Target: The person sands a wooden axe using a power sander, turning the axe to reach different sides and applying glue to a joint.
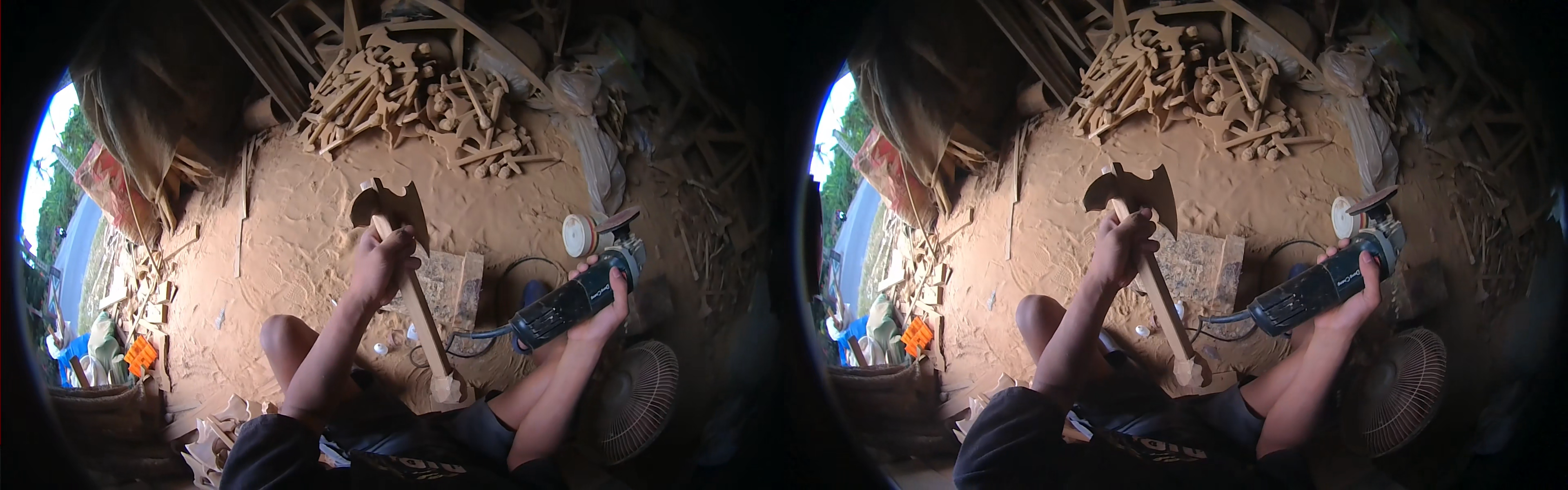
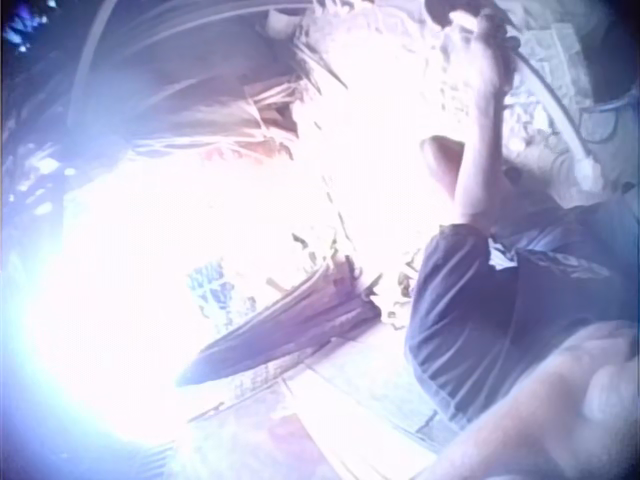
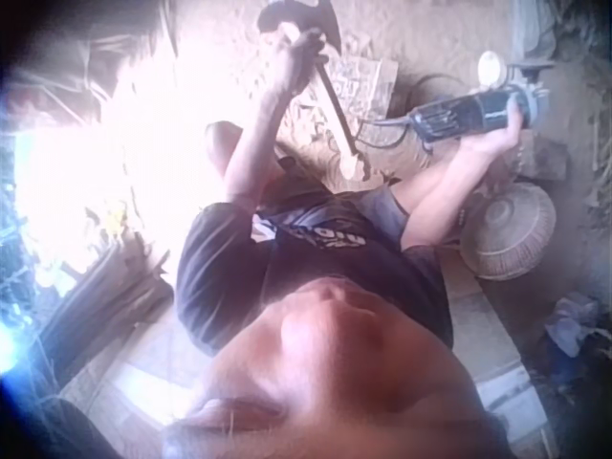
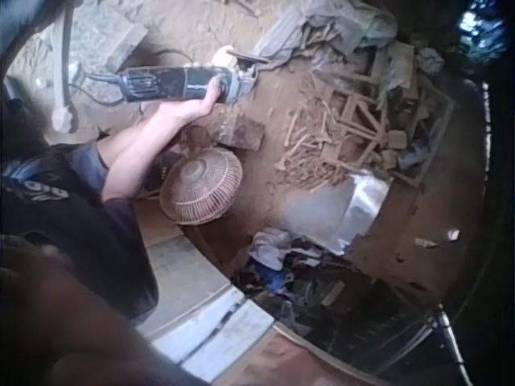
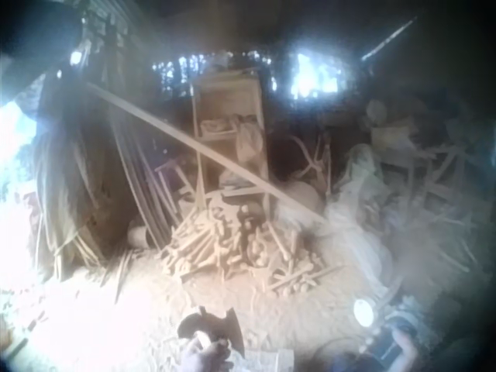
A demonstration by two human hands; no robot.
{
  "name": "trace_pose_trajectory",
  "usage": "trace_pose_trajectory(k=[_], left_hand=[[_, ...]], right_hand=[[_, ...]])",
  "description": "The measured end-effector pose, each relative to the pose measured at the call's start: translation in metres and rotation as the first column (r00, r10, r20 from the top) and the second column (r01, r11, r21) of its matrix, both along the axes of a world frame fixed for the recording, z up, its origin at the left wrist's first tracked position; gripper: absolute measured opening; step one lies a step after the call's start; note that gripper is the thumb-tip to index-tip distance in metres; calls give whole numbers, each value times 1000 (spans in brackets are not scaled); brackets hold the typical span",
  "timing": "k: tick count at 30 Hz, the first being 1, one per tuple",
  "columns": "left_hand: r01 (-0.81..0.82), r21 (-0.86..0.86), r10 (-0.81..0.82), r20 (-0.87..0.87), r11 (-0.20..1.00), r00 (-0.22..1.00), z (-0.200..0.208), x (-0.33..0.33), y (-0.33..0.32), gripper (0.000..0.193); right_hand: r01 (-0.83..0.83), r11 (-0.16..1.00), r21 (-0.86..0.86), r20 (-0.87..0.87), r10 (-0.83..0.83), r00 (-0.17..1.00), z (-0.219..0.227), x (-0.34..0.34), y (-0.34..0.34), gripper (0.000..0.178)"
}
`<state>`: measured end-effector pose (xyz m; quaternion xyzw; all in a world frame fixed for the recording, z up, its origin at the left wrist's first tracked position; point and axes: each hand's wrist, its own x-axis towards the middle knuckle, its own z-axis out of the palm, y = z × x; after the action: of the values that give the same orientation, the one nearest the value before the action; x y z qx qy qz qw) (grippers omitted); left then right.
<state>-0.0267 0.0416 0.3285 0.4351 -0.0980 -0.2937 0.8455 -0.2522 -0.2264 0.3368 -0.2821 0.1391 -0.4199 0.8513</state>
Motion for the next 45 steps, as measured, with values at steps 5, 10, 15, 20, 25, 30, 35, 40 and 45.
trace_pose_trajectory(k=[5,10,15,20,25,30,35,40,45], left_hand=[[16,75,-19,44,997,999,10,-5,-1,13],[48,115,-52,33,992,998,1,0,5,17],[-5,277,-52,197,961,979,1,-2,5,23],[-407,533,-337,821,742,461,-28,14,-1,27],[-415,655,-580,754,632,307,-92,32,-49,23],[-151,690,-660,722,708,208,-204,42,-99,27],[-217,879,-868,463,424,181,-248,38,-86,68],[-363,905,-864,-12,-223,503,-249,-11,23,111],[-401,882,-870,-18,-246,493,-289,6,103,90]], right_hand=[[-27,1000,10,-4,27,1000,-2,-1,-3,42],[11,1000,-11,-15,-11,1000,2,2,4,42],[24,1000,-12,-5,-25,1000,2,0,5,41],[4,1000,21,-32,-3,999,-2,-8,-4,42],[73,997,27,-54,-72,996,-8,-21,-19,39],[57,997,53,-44,-55,998,-12,-29,-27,40],[50,998,-29,-55,-51,997,-10,-35,-33,43],[-34,996,-80,-84,27,996,-17,-43,-38,46],[43,842,-538,-419,-311,853,-40,19,22,60]])
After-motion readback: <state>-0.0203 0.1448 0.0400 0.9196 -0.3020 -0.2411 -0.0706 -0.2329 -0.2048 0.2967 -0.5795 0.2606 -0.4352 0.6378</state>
